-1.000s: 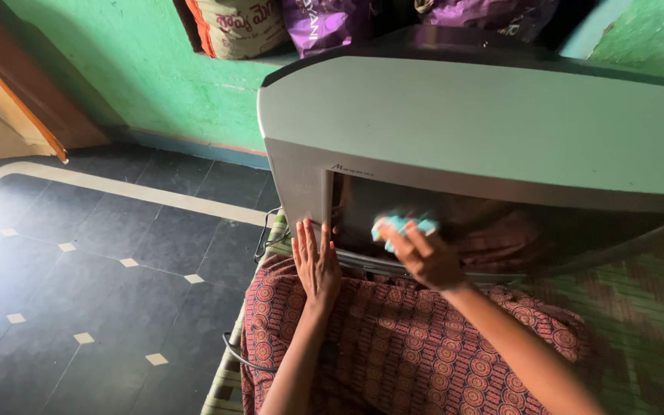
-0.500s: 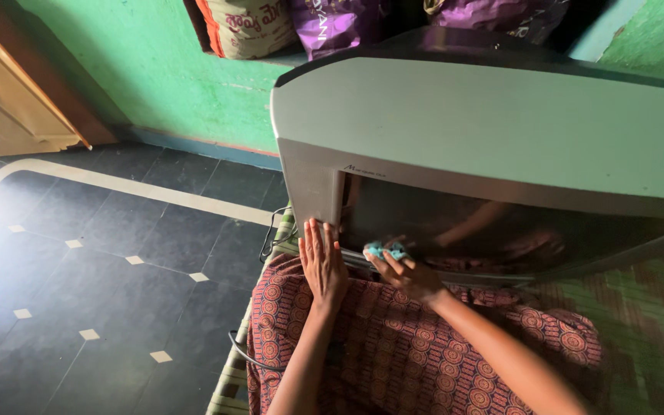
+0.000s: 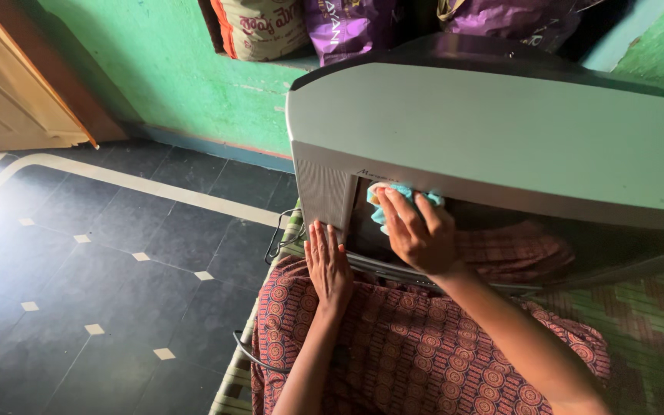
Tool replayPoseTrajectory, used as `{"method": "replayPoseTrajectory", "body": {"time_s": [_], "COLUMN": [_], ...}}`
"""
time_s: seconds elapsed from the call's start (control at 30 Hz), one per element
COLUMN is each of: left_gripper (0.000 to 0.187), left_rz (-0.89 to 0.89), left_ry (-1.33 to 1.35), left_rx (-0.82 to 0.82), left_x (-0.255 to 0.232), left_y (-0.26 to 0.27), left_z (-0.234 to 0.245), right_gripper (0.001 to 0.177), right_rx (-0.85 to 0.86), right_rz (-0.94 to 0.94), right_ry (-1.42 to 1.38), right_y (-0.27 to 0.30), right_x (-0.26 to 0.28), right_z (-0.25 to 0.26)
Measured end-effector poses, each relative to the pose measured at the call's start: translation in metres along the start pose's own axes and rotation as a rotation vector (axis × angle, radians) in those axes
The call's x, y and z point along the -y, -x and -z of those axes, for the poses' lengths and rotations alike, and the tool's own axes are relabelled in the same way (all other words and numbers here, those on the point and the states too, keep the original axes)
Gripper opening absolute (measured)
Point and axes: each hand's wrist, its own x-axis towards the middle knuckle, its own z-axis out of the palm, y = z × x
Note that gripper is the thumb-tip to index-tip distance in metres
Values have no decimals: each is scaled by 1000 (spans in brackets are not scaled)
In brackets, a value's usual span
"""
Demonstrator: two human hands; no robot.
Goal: The person wipes the top and side surfaces of a television set with a cloth and then cleans the front screen area.
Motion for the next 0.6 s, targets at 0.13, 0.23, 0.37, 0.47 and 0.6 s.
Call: {"method": "replayPoseTrajectory", "body": {"time_s": [0.13, 0.23, 0.37, 0.47, 0.6], "left_gripper": [50, 52, 58, 61, 62], "left_rz": [-7, -19, -25, -30, -30], "left_ry": [17, 29, 61, 77, -19], "left_rx": [-13, -15, -14, -17, -7], "left_x": [0, 1, 2, 2, 5], "left_y": [0, 0, 1, 1, 2], "left_z": [1, 2, 5, 4, -2], "right_gripper": [40, 43, 44, 45, 46], "right_rx": [106, 230, 419, 425, 268], "right_rz": [34, 33, 210, 335, 206], "right_ry": [-110, -295, -234, -99, -71], "right_y": [59, 143, 214, 209, 152], "right_x": [30, 74, 97, 90, 76], "right_z": [-44, -94, -105, -97, -81]}}
